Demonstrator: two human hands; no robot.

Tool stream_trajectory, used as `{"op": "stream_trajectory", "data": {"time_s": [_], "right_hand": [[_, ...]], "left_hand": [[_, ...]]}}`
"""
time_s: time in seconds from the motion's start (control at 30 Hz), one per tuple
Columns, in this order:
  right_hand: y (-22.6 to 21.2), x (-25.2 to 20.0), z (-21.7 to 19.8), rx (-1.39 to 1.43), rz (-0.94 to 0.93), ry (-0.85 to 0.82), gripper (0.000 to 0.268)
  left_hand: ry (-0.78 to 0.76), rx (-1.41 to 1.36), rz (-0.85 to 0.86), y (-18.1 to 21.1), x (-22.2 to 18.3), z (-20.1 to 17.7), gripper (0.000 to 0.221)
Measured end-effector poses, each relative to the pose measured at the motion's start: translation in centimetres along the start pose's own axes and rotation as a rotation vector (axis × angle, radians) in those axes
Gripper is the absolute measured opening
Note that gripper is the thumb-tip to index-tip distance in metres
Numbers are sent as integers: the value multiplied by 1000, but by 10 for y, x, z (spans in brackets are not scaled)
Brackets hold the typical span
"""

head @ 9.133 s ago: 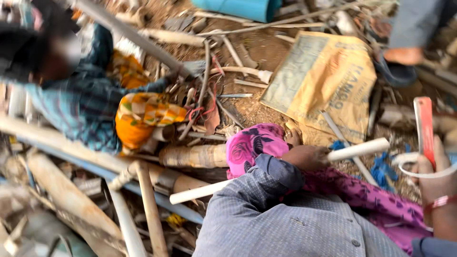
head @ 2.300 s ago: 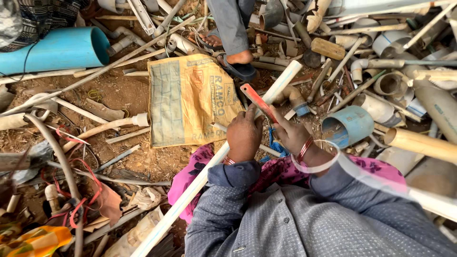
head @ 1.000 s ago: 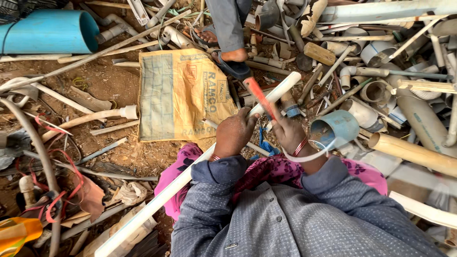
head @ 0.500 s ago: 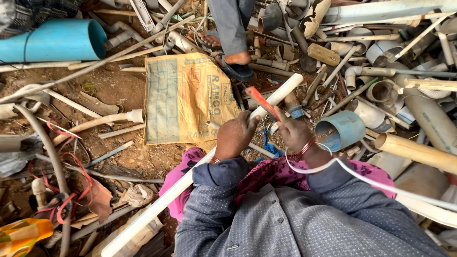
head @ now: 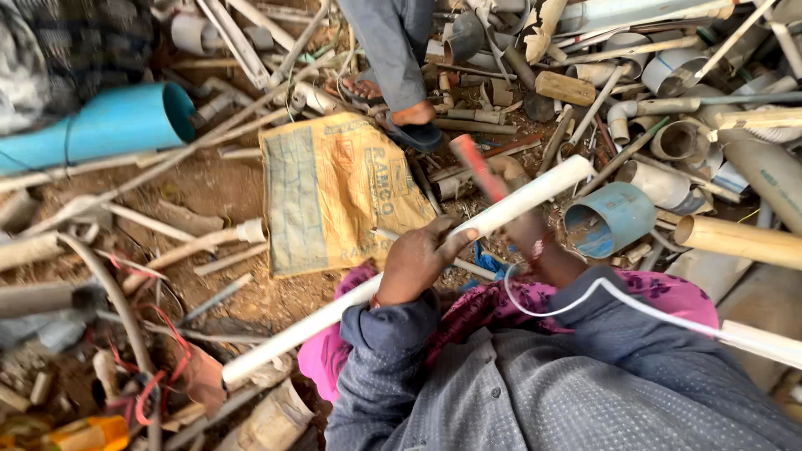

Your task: The person uses a hand saw to cut through a white PVC pipe while sitting on the ground amidst a pile of scrap material.

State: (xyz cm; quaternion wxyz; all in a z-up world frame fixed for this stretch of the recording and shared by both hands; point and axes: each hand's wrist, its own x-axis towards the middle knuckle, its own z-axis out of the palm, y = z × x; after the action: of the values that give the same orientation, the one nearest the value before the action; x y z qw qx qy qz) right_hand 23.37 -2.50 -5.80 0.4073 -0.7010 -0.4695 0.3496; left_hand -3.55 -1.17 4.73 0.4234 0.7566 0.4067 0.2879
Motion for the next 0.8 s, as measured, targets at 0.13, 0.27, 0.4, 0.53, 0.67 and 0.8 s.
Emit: {"op": "stream_trajectory", "data": {"time_s": [0.13,0.27,0.4,0.53,0.67,0.8], "right_hand": [[12,12,-46,18,81,98,21],[-28,-14,-72,292,-302,122,59],[-68,-42,-80,201,-483,128,62],[-86,-55,-74,-53,-497,166,62],[-92,-49,-73,-182,-547,170,58],[-88,-46,-74,-324,-476,188,60]], "left_hand": [[-4,-39,-89,0,-4,-9,56],[-51,-51,-174,5,-4,-18,54],[-58,-25,-193,6,-3,-24,53],[-64,-57,-301,7,-3,-22,53],[-54,-31,-279,7,-2,-20,54],[-28,30,-290,5,-4,-15,53]]}}
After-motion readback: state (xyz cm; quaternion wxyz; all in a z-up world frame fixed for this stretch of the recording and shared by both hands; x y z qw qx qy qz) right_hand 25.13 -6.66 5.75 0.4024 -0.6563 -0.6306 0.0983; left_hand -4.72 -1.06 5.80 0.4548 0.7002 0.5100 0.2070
